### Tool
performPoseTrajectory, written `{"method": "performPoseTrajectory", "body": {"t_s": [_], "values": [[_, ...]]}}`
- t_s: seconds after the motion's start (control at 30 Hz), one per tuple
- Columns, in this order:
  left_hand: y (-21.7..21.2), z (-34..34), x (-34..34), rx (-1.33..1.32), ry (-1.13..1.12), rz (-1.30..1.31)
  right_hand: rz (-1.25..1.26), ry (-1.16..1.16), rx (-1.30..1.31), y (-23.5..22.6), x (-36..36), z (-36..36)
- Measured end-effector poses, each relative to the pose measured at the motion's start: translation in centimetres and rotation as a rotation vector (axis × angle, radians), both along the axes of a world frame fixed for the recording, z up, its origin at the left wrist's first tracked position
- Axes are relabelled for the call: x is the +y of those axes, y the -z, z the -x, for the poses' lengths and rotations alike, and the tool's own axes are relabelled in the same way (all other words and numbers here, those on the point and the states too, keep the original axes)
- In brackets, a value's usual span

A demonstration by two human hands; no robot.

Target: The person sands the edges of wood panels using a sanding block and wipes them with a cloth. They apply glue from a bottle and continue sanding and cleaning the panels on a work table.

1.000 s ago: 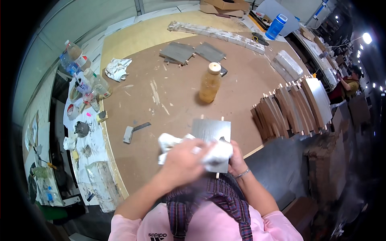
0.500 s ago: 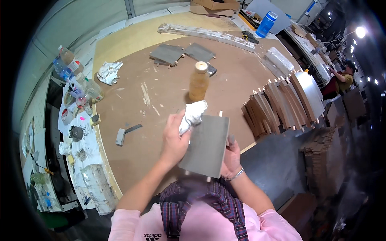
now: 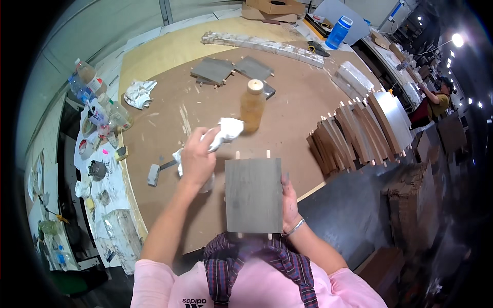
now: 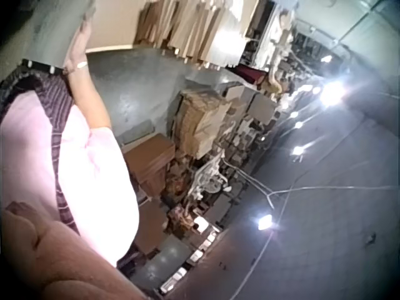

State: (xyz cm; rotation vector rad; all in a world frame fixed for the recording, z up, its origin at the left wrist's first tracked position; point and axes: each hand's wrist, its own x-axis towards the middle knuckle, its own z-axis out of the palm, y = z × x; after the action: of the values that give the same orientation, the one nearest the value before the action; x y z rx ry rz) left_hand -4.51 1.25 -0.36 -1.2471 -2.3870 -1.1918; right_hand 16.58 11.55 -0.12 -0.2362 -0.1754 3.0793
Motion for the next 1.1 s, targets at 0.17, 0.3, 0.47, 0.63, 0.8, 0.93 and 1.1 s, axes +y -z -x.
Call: {"method": "performPoseTrajectory", "body": {"t_s": [0.17,0.3,0.47,0.63,0.8,0.93,1.1], "values": [[-1.7,-2.6,-0.9,-0.092,0.057,-0.16,-0.122,0.02,-0.054,0.5,1.8,0.5],[-5.3,-9.7,-0.3,0.064,0.552,0.031,-0.197,0.078,0.138,4.1,2.9,0.3],[0.1,-2.5,0.8,0.019,0.217,-0.065,-0.262,-0.011,-0.272,-0.9,-0.4,-0.1],[-0.1,0.2,1.4,0.187,0.059,0.11,-0.231,0.021,-0.108,-0.7,0.7,0.7],[0.6,-1.8,-1.3,0.04,0.116,0.077,-0.308,0.096,-0.143,0.9,2.5,1.3],[2.0,-0.5,-7.2,-0.078,0.018,0.023,-0.235,0.168,-0.207,3.6,2.9,0.8],[4.9,5.4,-17.9,-0.204,-0.438,-0.008,-0.14,0.141,-0.2,2.4,1.8,1.0]]}}
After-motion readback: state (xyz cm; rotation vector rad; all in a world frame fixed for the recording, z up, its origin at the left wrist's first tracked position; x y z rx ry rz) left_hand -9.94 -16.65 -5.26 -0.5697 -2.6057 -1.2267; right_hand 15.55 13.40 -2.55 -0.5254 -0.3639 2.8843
